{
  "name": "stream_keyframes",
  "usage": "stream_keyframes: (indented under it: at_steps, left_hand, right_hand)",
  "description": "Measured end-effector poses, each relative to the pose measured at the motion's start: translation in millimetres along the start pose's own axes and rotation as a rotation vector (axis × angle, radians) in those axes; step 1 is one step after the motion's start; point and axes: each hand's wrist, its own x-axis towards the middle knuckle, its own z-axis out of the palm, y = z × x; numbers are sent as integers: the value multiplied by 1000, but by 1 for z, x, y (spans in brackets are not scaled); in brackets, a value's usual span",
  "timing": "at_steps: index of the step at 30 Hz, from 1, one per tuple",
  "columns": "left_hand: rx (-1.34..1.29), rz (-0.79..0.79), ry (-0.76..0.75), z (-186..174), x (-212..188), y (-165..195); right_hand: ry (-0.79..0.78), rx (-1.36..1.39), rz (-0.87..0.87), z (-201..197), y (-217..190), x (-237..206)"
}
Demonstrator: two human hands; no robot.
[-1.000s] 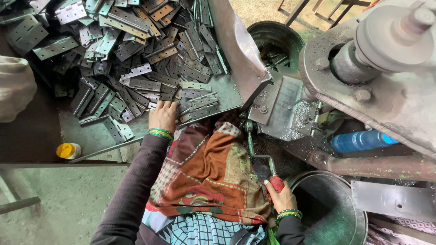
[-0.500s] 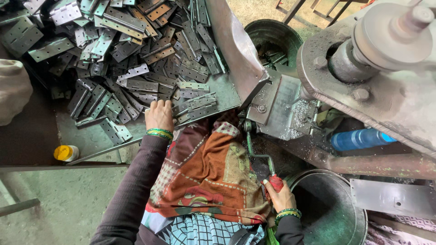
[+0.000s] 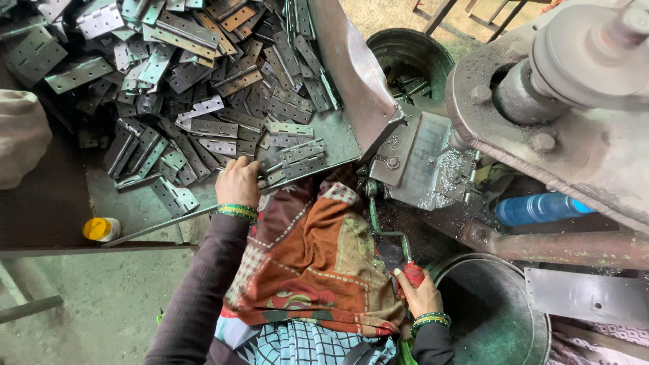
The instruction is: The person operates a manual press machine to process metal hinge parts. They pick a hinge from a pile, place it in the machine, and pull a lever to activate the press. The processed hinge is then removed and placed back into the pile. This cycle is repeated continuously.
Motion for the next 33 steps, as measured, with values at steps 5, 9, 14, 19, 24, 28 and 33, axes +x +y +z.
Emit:
stream_keyframes:
  at_steps: [5,9,14,19,24,28,33]
  left_hand:
    - [-287,98,102,-46,7,50]
    - [-530,324,179,-64,6,118]
    - [-686,638,122,-27,8,195]
    - [-450,637,17,40,2,228]
    - [-429,487,-189,66,-18,236]
    - [-413,397,-153,73,-15,263]
    - [-237,344,-94,82,-3,286]
  right_hand:
    - [11,-30,9,3,3,4]
    - [21,-44,34,6,5,5]
    - [16,-24,62,9,7,4]
    - [62,17,-42,10,17,5]
    - [66,3,-12,19,27,14]
    - [-97,249,-20,14,24,22]
    - [-57,-167,-22,-33,11,13]
